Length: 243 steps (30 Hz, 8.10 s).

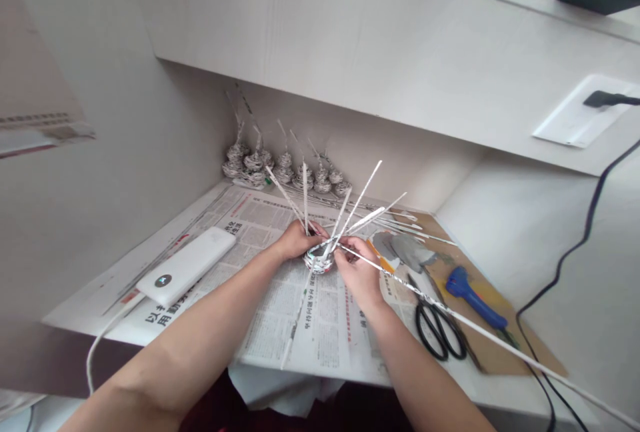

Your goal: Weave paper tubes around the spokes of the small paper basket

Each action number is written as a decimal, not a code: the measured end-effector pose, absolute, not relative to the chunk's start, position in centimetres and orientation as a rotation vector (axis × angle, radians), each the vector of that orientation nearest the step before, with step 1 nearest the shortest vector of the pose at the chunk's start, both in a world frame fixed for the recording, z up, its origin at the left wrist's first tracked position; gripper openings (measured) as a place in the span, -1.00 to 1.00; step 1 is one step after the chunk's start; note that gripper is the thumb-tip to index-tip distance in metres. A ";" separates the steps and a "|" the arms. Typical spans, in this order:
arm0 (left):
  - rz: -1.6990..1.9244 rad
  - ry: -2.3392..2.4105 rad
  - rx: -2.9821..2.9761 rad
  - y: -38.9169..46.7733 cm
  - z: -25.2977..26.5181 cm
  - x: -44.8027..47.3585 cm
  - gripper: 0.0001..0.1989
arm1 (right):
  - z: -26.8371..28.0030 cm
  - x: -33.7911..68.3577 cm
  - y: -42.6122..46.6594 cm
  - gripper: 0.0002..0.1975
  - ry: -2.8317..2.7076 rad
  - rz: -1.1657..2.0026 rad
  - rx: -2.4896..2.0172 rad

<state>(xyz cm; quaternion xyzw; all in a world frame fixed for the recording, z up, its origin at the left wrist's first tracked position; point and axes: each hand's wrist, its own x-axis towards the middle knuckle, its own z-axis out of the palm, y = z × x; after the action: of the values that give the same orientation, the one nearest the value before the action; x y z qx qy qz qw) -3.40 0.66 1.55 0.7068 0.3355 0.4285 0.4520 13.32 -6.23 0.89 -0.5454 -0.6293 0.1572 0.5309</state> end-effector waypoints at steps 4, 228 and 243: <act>1.049 0.833 1.747 0.6 1.5 -3.3 -0.82 | 0.8 13.3 -6.2 -0.82 -1.507 0.387 -1.311; 0.986 0.967 2.000 -0.2 2.8 -4.5 -0.81 | -1.2 13.3 -5.6 -0.67 -1.290 1.056 -1.020; 1.042 0.887 2.085 -0.8 3.2 -3.7 -0.91 | -0.7 14.0 -4.5 -0.69 -1.043 1.104 -1.017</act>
<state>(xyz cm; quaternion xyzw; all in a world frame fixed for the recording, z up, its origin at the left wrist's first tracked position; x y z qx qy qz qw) -3.73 -0.83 3.18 0.7926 0.3370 0.3960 0.3184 14.03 -4.49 -0.72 -0.4406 -0.4517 0.4784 0.6107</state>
